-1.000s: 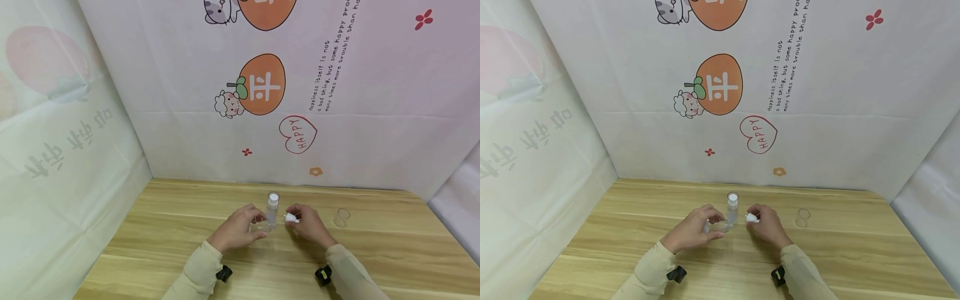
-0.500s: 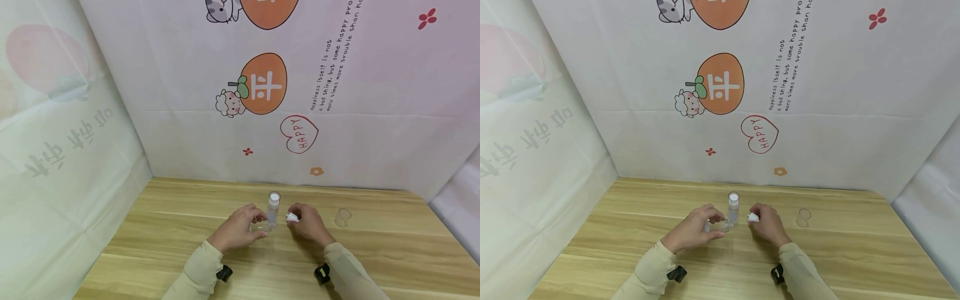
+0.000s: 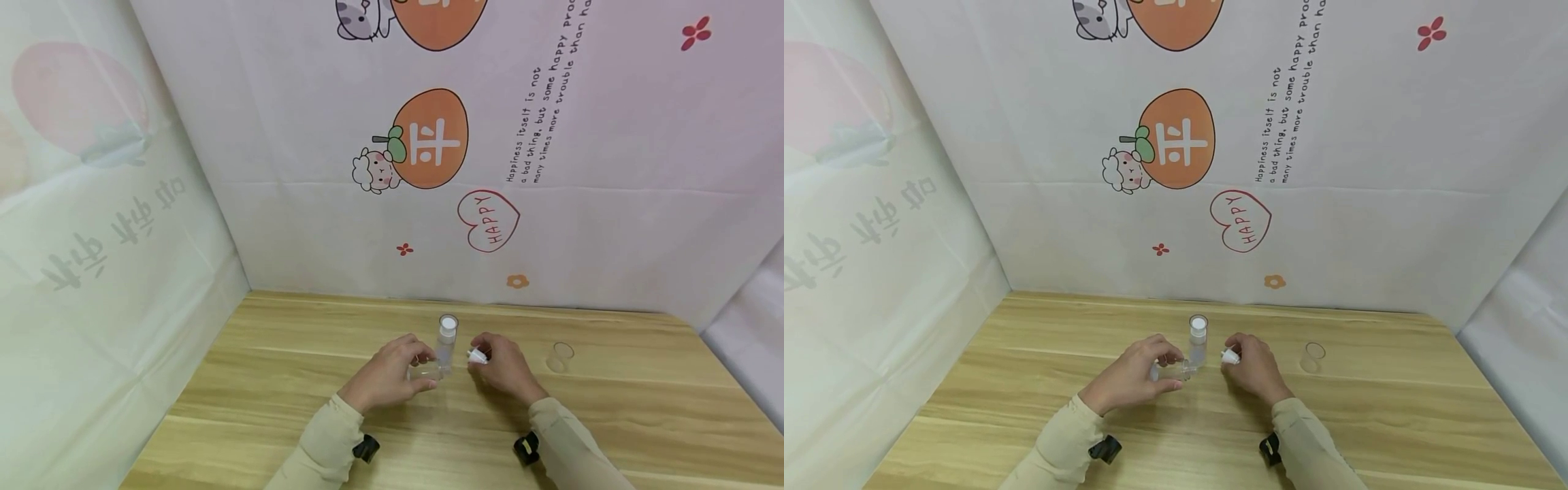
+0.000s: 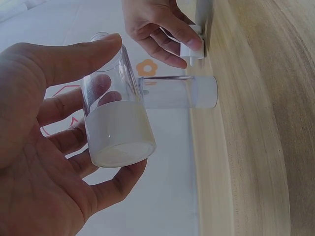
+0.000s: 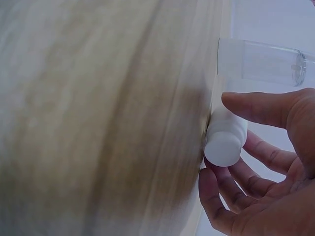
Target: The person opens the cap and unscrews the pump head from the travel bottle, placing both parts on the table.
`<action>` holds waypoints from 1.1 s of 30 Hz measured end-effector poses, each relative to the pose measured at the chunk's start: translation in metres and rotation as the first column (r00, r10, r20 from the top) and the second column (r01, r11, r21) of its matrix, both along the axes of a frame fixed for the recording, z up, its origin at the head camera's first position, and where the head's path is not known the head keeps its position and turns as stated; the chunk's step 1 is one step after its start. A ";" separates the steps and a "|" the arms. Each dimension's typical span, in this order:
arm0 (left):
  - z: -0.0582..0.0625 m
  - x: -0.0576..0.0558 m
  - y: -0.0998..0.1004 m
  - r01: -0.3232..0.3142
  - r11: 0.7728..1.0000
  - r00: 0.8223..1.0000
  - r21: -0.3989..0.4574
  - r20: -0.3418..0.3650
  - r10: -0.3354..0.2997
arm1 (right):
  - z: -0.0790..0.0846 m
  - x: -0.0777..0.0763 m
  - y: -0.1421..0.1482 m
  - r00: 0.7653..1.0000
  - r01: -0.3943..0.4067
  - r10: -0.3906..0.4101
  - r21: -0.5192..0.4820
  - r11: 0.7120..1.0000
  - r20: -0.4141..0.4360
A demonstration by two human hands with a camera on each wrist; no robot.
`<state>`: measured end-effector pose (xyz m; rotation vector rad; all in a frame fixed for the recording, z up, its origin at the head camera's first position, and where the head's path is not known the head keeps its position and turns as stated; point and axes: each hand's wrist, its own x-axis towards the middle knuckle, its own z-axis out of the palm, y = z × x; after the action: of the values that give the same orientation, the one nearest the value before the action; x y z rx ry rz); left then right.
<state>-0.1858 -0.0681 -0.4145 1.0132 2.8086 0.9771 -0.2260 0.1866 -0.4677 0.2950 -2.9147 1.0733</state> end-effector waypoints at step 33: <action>-0.008 -0.002 -0.007 -0.021 0.999 1.000 0.024 0.023 0.020 | 0.011 0.011 0.006 0.999 -0.023 0.023 0.007 1.000 -0.044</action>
<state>-0.1874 -0.0753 -0.4225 0.9713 2.8009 1.0206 -0.2145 0.1928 -0.4569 0.3480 -2.8837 1.0470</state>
